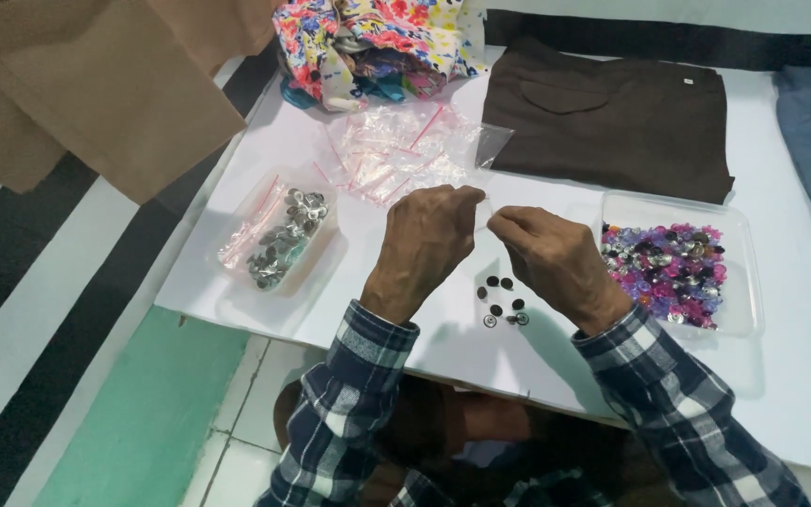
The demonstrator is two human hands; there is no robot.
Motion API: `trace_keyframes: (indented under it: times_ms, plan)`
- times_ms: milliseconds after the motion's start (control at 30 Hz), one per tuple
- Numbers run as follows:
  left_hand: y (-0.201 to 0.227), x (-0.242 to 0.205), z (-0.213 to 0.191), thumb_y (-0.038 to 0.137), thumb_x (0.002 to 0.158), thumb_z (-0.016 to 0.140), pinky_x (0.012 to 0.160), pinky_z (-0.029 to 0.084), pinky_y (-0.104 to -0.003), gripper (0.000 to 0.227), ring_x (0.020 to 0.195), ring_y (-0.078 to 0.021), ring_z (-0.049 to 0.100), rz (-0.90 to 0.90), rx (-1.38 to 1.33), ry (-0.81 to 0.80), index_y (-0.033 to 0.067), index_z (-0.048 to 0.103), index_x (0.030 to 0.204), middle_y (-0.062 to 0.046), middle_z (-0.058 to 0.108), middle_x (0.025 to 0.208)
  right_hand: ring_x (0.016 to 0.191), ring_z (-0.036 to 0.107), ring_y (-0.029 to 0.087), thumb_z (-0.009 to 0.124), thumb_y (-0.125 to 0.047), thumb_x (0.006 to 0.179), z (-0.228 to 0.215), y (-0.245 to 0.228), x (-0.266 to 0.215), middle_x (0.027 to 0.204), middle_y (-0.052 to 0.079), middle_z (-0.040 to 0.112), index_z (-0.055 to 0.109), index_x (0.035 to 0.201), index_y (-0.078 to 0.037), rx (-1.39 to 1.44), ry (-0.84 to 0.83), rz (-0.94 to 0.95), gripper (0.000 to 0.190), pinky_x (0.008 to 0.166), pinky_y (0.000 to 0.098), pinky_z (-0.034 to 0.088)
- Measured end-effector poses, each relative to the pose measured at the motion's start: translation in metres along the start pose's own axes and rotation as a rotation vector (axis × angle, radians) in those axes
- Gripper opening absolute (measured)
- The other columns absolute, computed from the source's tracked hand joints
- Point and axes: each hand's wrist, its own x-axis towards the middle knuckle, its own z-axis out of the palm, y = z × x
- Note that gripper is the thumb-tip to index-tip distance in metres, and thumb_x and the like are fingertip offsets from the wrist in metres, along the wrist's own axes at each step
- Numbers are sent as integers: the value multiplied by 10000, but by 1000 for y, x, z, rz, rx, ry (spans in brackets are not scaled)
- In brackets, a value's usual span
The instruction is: The person is meticulously picking out small black buttons from a plastic container filled with various colored buttons and placing them in a neat row on the white table surface.
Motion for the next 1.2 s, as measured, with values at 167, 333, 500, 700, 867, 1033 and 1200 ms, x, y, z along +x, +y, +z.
trace_keyframes:
  times_ms: [167,333,500,700,867,1033,1200]
  plan:
    - [-6,-1,2,3,902,586,484,574,-338,220,479,-228,677,-4,-12,-5,84,745,1030,-83,655,553,706,746,195,718,-1,910,-5,-4,2,849,89,758,761,940,-129,-18,-15,11,139,538,203,597]
    - [-4,0,4,12,906,589,513,589,-344,197,519,-237,692,30,-29,14,83,751,993,-87,672,595,620,712,141,721,-9,917,-5,-4,0,855,82,756,757,980,-128,-16,-32,82,139,482,169,549]
    - [-17,-3,15,29,915,588,490,593,-371,200,538,-259,701,40,30,-11,116,750,992,-86,683,624,565,700,126,716,7,906,3,-4,-4,867,95,765,758,1002,-120,92,-37,144,165,444,182,548]
    - [-25,0,13,36,913,580,493,585,-347,210,551,-255,704,-10,10,-12,137,752,978,-80,688,640,713,745,240,715,7,914,-14,-17,-5,974,165,760,730,1146,-98,184,-61,256,256,518,251,600]
    - [-22,-1,-4,2,902,578,477,575,-317,227,527,-239,693,-17,34,-12,118,764,960,-85,687,624,805,755,261,689,-58,924,-25,-20,-37,1049,138,753,735,1125,-101,164,-291,363,211,607,279,617]
    - [-27,1,-8,-15,886,573,459,562,-303,231,493,-231,674,-15,48,5,107,766,920,-79,676,596,916,764,268,651,-80,924,-25,-21,-62,1128,125,745,734,1146,-118,79,-591,484,241,730,305,635]
    - [-28,7,-11,17,927,574,490,574,-303,222,512,-204,693,-5,41,-129,117,769,961,-80,691,630,1011,740,277,630,-83,903,-6,-22,-67,1169,101,729,702,1230,-171,-1,-744,512,346,805,364,625]
